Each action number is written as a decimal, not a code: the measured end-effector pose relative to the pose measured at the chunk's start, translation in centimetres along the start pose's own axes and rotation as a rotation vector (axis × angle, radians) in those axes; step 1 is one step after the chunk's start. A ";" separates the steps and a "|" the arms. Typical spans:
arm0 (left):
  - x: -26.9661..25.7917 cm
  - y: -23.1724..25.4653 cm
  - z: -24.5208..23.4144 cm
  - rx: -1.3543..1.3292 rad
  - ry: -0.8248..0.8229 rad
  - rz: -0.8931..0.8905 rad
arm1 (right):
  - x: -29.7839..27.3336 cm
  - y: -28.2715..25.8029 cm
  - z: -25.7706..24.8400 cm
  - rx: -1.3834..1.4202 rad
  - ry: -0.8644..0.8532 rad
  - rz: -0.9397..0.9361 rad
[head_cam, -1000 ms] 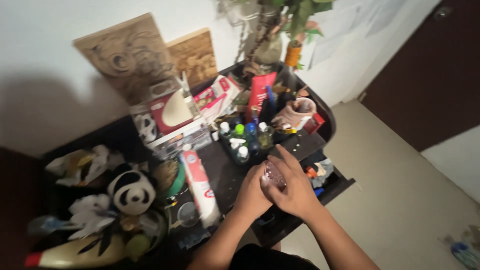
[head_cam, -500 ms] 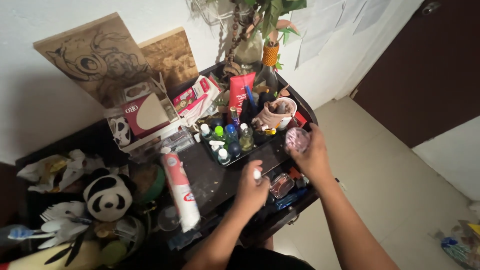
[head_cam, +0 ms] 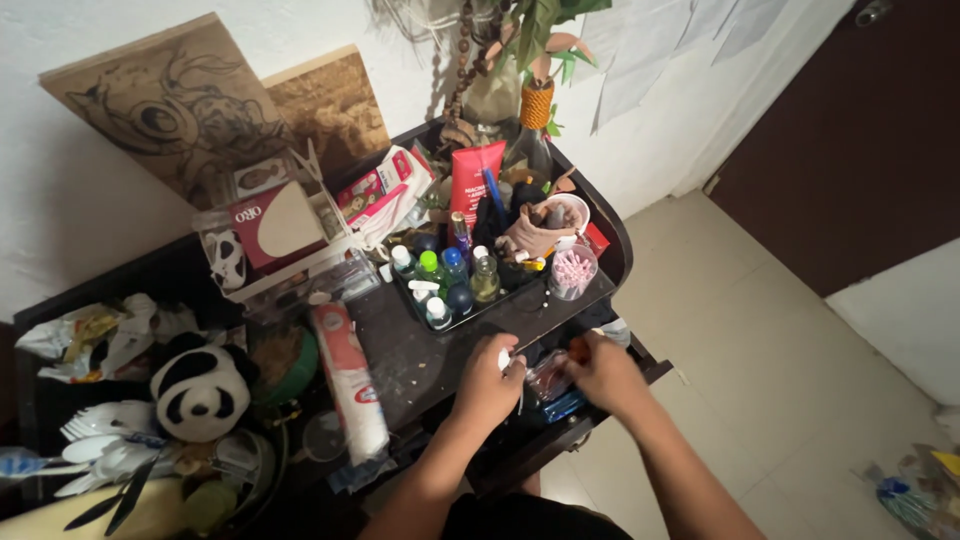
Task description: The person sorts through various items on a cluttered dresser, handling a red box, a blue bottle, a tube, and a container of cotton swabs. They move a panda plush, a yellow bottle, and a green bowl while rearranging the objects.
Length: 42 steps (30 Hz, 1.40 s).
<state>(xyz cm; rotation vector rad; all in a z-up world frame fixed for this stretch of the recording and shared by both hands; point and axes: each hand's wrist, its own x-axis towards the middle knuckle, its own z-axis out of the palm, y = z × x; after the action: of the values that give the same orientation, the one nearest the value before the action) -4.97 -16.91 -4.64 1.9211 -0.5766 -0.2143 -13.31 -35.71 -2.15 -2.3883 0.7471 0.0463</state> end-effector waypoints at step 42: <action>3.4 -0.3 1.7 0.002 -0.029 0.041 | 0.9 -1.2 1.1 0.263 0.278 -0.260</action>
<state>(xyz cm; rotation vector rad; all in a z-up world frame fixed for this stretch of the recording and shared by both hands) -2.62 -19.81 -5.20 1.9090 -0.6348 -0.2161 -11.72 -34.78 -2.53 -2.2396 0.5207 -0.4716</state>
